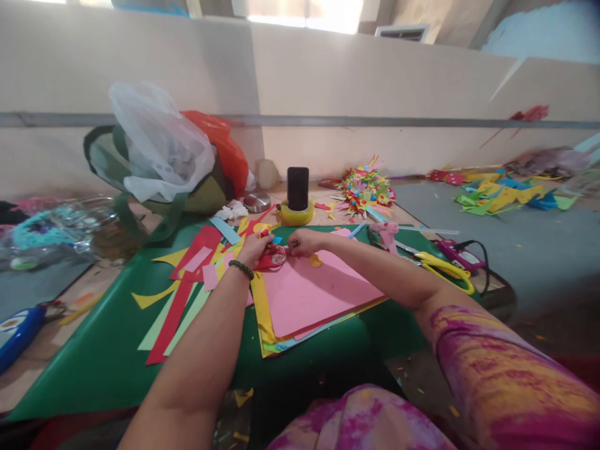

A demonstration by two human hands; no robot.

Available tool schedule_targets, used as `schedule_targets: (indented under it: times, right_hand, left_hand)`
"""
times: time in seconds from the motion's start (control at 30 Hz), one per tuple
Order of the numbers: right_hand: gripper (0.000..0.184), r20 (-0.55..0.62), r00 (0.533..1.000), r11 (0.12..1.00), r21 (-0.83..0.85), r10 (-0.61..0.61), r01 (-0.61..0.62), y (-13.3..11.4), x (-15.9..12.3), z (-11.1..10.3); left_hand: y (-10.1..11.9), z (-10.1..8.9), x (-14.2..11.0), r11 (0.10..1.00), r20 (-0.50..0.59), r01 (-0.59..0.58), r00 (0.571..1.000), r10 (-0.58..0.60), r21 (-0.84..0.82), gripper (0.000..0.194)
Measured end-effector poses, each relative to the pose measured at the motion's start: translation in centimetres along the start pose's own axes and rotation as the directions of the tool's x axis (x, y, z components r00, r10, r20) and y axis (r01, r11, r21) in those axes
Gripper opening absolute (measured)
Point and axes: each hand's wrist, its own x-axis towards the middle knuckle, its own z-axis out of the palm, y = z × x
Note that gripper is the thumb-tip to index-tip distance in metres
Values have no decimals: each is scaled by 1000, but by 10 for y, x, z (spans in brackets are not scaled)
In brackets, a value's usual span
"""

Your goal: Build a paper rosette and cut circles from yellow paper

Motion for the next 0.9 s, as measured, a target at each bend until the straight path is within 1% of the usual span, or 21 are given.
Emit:
schedule_targets:
  times: [0.07,0.23,0.33,0.43,0.53,0.6,0.67,0.7,0.73,0.8,0.83,0.9]
  right_hand:
    - [15,21,1000,1000,-26,2,-1,-6,-1,1]
    - [17,-41,999,993,-118,22,-27,-14,-8,-1]
    - [17,-61,996,987,-137,72,-79,-10,-13,-4]
    - [16,-93,987,983,-117,130,-141,-2,-22,-11]
    - [16,-137,973,978,-66,185,-196,5,-43,-26]
    - [16,-155,964,974,-26,217,-224,8,-73,-37]
    - [12,-145,964,974,16,224,-224,7,-116,-46]
    - [10,-120,975,981,64,189,-182,4,-141,-48]
    - [12,-51,985,981,105,166,-160,0,-168,-47]
    - [14,110,980,973,147,164,-180,-10,-219,-35]
    - [14,200,960,960,160,196,-229,-15,-242,-24]
    - [13,354,887,924,126,297,-360,-23,-280,7]
  left_hand:
    - [-1,1,0,1000,0,-6,1000,6,14,18]
    - [-1,3,-1,999,7,-20,1000,20,30,22]
    - [-1,3,-2,999,13,-25,1000,25,44,20]
    - [0,3,-4,998,12,-28,1000,28,63,17]
    - [0,3,-4,997,4,-23,1000,23,78,16]
    - [0,3,-5,996,3,-15,1000,15,86,16]
    - [1,3,-5,996,7,-7,1000,6,92,16]
    - [1,3,-5,996,11,-3,1000,2,93,16]
    - [2,3,-5,996,16,1,1000,-2,94,16]
    - [3,3,-5,996,28,10,1000,-13,94,14]
    - [4,3,-5,996,32,14,999,-17,93,14]
    - [5,3,-5,995,39,23,999,-27,99,14]
